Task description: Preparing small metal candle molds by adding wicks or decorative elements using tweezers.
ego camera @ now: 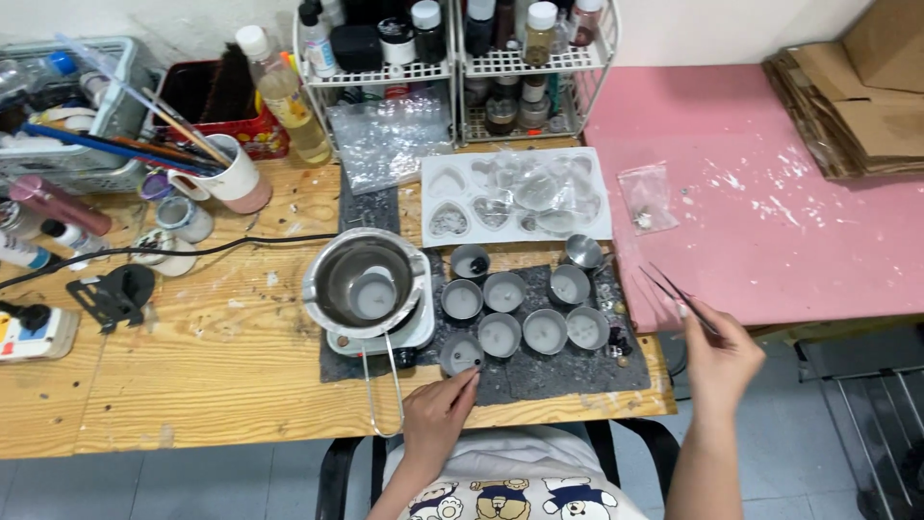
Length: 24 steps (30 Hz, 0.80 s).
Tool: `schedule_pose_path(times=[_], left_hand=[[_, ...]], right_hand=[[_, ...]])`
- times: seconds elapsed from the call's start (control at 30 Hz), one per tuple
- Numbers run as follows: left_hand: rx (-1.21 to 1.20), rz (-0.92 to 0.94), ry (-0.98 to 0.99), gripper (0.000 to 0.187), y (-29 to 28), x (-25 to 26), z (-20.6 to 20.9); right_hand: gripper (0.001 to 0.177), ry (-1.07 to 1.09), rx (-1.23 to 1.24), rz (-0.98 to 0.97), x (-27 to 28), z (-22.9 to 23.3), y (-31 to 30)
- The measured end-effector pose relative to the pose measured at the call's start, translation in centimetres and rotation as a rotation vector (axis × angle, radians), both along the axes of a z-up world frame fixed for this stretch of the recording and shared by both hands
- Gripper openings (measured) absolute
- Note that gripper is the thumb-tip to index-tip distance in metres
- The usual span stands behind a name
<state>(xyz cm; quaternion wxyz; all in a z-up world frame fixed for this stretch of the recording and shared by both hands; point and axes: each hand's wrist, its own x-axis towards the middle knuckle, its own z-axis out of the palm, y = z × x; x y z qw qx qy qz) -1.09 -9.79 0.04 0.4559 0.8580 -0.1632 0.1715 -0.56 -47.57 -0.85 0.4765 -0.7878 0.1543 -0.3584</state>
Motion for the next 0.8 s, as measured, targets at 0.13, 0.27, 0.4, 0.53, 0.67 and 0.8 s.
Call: schedule_pose_path(times=[0.13, 0.27, 0.4, 0.53, 0.67, 0.8], left_hand=[[0.027, -0.001, -0.094, 0.019, -0.6, -0.2, -0.2], [0.039, -0.013, -0.209, 0.021, -1.0, -0.2, -0.3], [0.037, -0.026, -0.245, 0.025, -1.2, 0.0, -0.7], [0.085, -0.113, -0.327, 0.026, -2.0, 1.2, -4.2], [0.11, -0.246, -0.452, 0.032, -4.2, 2.8, -2.5], [0.105, -0.366, -0.543, 0.034, -5.8, 4.3, 1.2]], right_hand=[[0.023, 0.165, -0.148, -0.164, 1.3, -0.5, 0.7], [0.019, 0.12, -0.427, -0.158, 1.9, -1.4, 1.4], [0.018, 0.205, -0.489, -0.178, 2.1, -2.0, 1.1], [0.028, 0.131, -0.529, -0.167, 1.3, 0.3, 2.5], [0.029, -0.009, 0.11, 0.201, 0.4, 1.1, 5.0], [0.046, -0.031, 0.305, 0.644, 0.3, 4.4, 8.0]])
